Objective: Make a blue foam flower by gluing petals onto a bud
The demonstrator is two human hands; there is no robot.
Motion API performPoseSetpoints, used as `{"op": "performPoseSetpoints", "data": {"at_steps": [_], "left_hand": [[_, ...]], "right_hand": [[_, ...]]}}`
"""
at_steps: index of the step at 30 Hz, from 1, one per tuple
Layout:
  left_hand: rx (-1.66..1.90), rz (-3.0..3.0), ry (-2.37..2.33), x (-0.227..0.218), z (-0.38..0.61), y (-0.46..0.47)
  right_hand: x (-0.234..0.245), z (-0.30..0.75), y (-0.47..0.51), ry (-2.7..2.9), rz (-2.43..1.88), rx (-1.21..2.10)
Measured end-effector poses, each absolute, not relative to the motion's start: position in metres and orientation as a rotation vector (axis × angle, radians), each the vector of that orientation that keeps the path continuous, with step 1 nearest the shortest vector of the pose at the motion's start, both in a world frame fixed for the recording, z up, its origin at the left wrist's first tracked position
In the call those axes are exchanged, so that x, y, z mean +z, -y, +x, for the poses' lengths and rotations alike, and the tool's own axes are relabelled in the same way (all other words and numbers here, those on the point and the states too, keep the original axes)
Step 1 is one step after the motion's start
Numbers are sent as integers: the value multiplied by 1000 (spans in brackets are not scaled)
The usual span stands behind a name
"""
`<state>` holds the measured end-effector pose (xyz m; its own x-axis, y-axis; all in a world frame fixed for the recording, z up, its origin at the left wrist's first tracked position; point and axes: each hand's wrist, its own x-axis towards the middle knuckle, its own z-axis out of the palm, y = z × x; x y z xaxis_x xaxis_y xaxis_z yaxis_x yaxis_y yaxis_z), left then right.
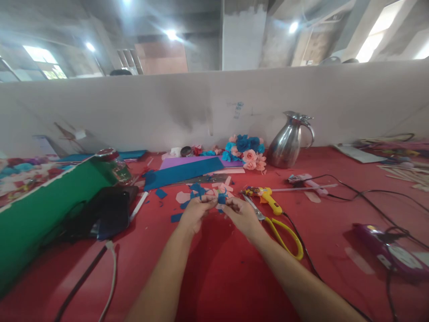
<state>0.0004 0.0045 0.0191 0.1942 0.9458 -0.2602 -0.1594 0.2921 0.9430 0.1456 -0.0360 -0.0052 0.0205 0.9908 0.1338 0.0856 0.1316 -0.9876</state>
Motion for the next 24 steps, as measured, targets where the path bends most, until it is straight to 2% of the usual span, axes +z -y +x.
{"op": "performPoseSetpoints", "data": {"at_steps": [24], "left_hand": [[1054, 1366, -1188, 18, -3, -5]], "right_hand": [[-2, 148, 39, 1429, -1307, 1038]]}}
